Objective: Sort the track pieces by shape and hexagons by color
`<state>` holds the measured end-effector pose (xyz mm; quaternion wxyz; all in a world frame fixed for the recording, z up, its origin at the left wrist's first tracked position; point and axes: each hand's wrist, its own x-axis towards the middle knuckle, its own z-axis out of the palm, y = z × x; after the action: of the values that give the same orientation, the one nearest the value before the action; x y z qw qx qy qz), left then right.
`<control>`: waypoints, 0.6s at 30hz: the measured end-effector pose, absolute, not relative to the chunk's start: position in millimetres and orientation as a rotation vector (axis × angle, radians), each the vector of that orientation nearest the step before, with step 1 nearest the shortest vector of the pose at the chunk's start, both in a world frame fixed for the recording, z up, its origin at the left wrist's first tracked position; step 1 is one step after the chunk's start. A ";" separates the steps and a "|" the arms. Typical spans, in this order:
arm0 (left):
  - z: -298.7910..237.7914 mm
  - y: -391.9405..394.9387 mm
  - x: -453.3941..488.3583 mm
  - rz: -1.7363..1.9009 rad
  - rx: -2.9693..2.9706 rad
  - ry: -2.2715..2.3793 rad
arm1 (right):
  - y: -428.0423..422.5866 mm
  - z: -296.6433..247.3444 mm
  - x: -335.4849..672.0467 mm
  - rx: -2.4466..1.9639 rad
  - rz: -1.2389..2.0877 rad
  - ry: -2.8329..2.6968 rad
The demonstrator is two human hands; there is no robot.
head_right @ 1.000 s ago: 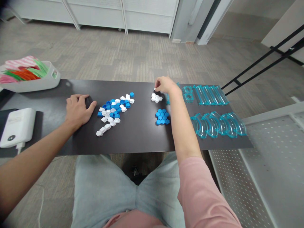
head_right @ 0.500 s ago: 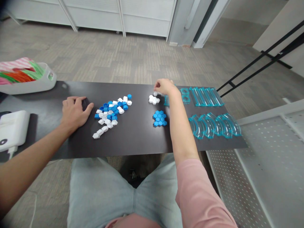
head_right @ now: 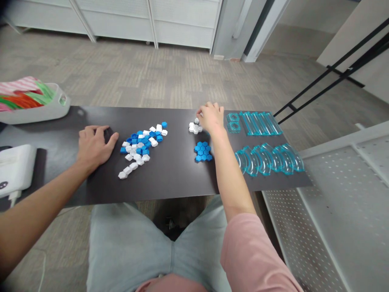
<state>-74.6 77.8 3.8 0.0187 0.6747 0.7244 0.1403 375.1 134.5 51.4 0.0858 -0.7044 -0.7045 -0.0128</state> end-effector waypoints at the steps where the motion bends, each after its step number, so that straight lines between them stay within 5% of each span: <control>1: 4.1 77.5 -74.3 0.431 2.093 2.251 | 132.2 50.9 375.9 -2.068 -0.040 -2.109; 18: -0.9 80.1 -78.8 0.430 2.094 2.249 | 136.7 31.1 380.8 -2.137 0.035 -1.997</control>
<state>-78.8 80.1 -0.9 0.0194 0.6748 0.7247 0.1384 380.8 136.7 31.1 0.1081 -0.7264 -0.6786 0.0118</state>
